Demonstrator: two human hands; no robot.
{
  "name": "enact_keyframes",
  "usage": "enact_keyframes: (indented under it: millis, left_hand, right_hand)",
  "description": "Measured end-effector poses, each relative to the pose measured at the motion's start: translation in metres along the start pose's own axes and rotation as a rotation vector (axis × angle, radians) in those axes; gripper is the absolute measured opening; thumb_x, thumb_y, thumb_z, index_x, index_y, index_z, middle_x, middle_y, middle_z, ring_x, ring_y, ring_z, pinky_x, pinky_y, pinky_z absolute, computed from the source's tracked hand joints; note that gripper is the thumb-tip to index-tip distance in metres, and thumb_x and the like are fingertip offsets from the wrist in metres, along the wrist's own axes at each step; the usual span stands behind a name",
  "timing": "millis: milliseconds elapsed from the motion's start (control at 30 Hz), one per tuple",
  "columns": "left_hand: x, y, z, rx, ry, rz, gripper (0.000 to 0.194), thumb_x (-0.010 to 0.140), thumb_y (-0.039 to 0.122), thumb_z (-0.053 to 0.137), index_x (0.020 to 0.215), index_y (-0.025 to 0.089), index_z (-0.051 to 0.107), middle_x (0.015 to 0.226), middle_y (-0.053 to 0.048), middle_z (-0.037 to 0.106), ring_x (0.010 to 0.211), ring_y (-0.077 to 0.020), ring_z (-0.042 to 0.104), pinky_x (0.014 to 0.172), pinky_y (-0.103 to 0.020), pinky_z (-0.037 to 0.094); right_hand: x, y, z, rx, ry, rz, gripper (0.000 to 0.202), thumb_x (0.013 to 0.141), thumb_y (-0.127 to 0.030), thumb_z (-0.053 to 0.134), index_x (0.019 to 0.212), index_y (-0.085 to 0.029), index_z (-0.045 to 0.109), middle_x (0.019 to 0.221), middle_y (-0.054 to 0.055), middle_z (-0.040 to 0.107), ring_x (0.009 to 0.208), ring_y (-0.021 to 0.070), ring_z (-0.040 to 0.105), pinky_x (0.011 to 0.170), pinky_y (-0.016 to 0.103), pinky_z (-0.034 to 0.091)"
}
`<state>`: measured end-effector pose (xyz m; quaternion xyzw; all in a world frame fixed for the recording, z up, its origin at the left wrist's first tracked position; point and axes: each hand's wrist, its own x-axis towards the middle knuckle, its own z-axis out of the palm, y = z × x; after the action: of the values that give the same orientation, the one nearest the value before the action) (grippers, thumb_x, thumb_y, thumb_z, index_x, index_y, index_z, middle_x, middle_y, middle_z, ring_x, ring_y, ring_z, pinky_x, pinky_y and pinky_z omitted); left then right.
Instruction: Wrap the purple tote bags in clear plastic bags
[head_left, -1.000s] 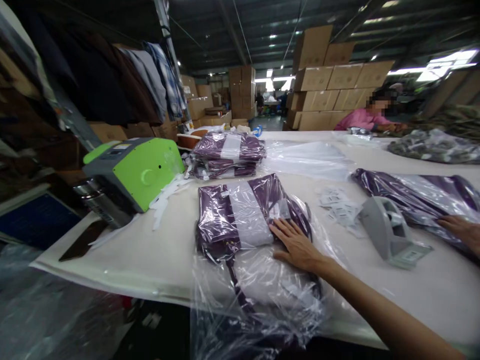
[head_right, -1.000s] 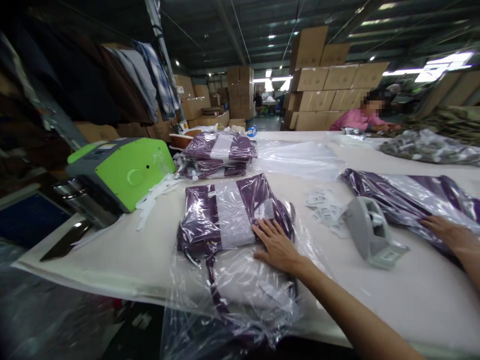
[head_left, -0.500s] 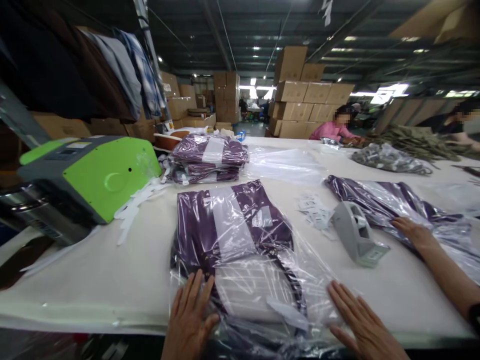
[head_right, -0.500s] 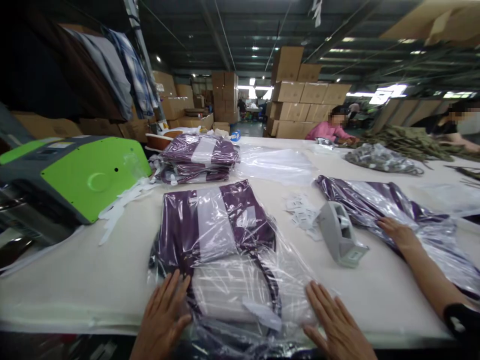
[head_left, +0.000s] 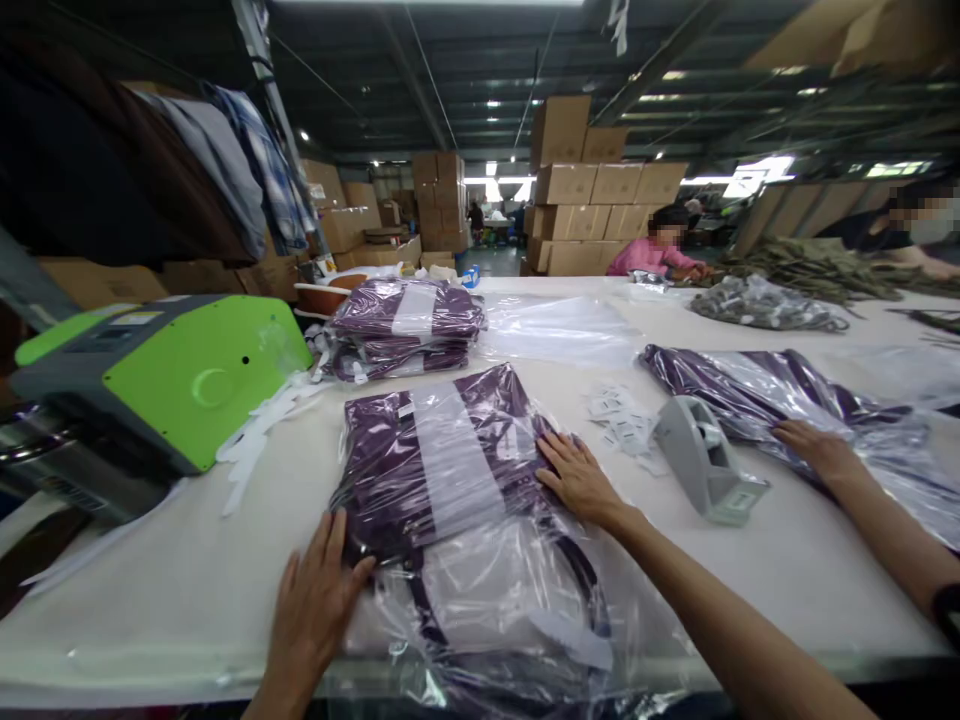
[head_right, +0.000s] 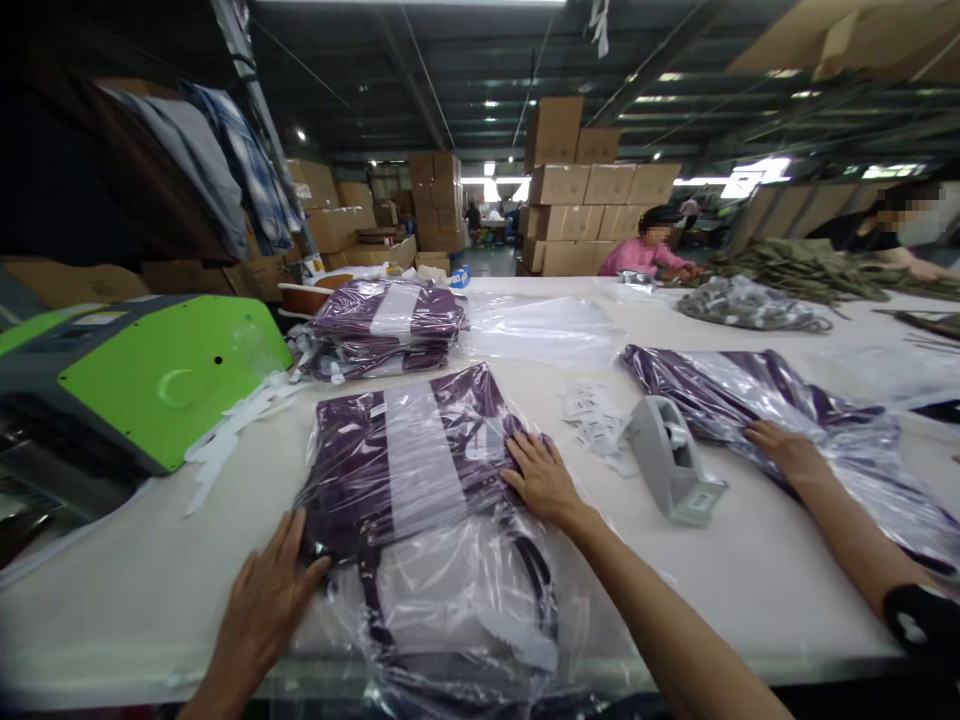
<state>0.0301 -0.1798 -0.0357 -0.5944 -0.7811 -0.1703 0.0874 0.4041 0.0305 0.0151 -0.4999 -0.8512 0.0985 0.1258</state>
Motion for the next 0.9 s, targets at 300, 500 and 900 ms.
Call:
enact_keyframes:
  millis: [300,500,900]
  left_hand:
    - [-0.005,-0.036,-0.01,-0.089,0.094,-0.009,0.072,0.096,0.065,0.024,0.142,0.015,0.048,0.148,-0.018,0.05,0.139,-0.0338,0.044,0.113,-0.054,0.038]
    - [-0.013,0.111,-0.041,-0.403,0.051,0.405,0.044,0.097,0.046,0.052,0.136,0.027,0.05,0.127,-0.007,0.066,0.115,-0.0227,0.062,0.096,-0.038,0.052]
    - [-0.036,0.21,-0.019,-0.813,-0.219,0.558,0.016,0.098,0.02,0.05,0.084,0.02,0.057,0.081,-0.002,0.062,0.079,-0.0178,0.057,0.072,-0.031,0.045]
  right_hand:
    - [-0.01,0.068,-0.01,0.231,0.143,0.245,0.052,0.094,-0.046,0.045,0.133,-0.014,0.062,0.141,0.017,0.058,0.134,0.0328,0.051,0.115,0.052,0.035]
    - [-0.065,0.018,-0.051,0.696,0.148,0.219,0.039,0.091,-0.052,0.055,0.1,-0.019,0.074,0.102,0.007,0.075,0.098,0.024,0.068,0.093,0.037,0.05]
    - [-0.252,0.018,-0.059,1.139,-0.845,0.389,0.039,0.078,-0.047,0.075,0.096,-0.013,0.079,0.086,0.008,0.075,0.079,0.0188,0.07,0.073,0.027,0.051]
